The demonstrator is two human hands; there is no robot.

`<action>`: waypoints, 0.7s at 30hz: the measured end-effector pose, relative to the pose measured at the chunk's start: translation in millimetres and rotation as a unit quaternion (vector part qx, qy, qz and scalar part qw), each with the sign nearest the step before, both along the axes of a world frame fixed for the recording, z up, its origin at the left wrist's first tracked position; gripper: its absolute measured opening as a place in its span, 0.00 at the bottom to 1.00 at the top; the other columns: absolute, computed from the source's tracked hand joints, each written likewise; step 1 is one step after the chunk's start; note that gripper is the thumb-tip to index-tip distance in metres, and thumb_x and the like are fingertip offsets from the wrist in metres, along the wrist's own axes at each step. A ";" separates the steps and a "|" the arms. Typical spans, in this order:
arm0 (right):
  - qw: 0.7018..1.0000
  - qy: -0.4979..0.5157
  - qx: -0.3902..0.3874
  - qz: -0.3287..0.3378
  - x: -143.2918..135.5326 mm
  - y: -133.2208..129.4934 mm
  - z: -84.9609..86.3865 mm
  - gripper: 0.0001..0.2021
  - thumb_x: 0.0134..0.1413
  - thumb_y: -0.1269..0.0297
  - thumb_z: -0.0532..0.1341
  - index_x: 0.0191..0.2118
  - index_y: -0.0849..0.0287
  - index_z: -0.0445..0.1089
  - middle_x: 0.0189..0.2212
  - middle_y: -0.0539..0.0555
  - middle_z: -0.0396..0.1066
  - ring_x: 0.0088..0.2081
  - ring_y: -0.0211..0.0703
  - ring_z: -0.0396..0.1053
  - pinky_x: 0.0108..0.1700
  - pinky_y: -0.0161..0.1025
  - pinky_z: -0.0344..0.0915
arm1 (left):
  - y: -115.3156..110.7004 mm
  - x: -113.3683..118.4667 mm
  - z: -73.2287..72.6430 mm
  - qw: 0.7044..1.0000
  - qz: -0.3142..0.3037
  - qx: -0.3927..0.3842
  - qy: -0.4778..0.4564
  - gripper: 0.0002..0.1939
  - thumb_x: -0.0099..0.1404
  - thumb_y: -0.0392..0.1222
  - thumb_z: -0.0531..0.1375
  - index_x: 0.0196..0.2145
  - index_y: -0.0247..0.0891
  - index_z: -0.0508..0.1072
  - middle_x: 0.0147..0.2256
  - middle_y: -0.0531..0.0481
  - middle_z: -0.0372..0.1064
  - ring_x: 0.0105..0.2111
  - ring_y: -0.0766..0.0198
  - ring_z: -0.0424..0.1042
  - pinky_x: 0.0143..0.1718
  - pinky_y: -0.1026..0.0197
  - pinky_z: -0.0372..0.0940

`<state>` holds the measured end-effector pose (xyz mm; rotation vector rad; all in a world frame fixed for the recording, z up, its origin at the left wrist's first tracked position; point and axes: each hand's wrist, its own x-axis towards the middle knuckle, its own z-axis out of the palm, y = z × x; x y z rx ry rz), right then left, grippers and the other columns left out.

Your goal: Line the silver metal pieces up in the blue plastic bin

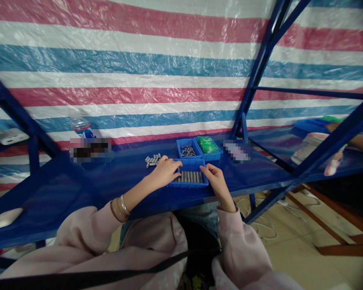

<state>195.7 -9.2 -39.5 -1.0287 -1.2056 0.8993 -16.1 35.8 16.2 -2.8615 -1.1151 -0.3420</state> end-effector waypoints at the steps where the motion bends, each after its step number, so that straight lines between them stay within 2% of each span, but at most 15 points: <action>1: 1.000 -0.001 0.001 -0.001 0.1 0.1 -0.3 0.23 0.50 0.54 0.64 0.19 0.55 0.50 0.17 0.42 0.44 0.21 0.33 0.42 0.25 0.36 0.40 | 0.0 -0.4 -0.1 1.000 -0.002 -0.008 -0.006 0.12 0.64 0.43 0.61 0.44 0.39 0.69 0.39 0.49 0.75 0.44 0.56 0.72 0.46 0.55 0.50; 7: 1.000 -0.011 0.004 -0.008 0.7 1.0 -1.7 0.23 0.51 0.54 0.64 0.19 0.55 0.49 0.17 0.42 0.43 0.21 0.33 0.41 0.25 0.36 0.40 | -4.1 -2.9 0.9 0.995 -0.021 -0.078 -0.058 0.13 0.69 0.46 0.55 0.48 0.40 0.69 0.38 0.51 0.77 0.41 0.61 0.73 0.50 0.54 0.49; 12: 1.000 -0.011 0.007 -0.008 0.4 0.7 -1.4 0.23 0.50 0.53 0.64 0.19 0.55 0.49 0.17 0.42 0.43 0.21 0.33 0.42 0.25 0.36 0.41 | -7.1 -3.4 -3.3 0.997 -0.014 -0.048 -0.055 0.15 0.72 0.42 0.49 0.52 0.39 0.69 0.42 0.48 0.76 0.41 0.60 0.72 0.51 0.54 0.52; 21: 1.000 -0.022 0.009 -0.014 -0.4 -2.1 1.0 0.24 0.50 0.53 0.64 0.18 0.55 0.49 0.17 0.42 0.43 0.21 0.33 0.42 0.24 0.36 0.41 | -8.2 -5.4 -8.4 0.998 -0.016 -0.013 -0.058 0.16 0.71 0.39 0.48 0.51 0.38 0.69 0.45 0.46 0.75 0.43 0.60 0.72 0.52 0.54 0.54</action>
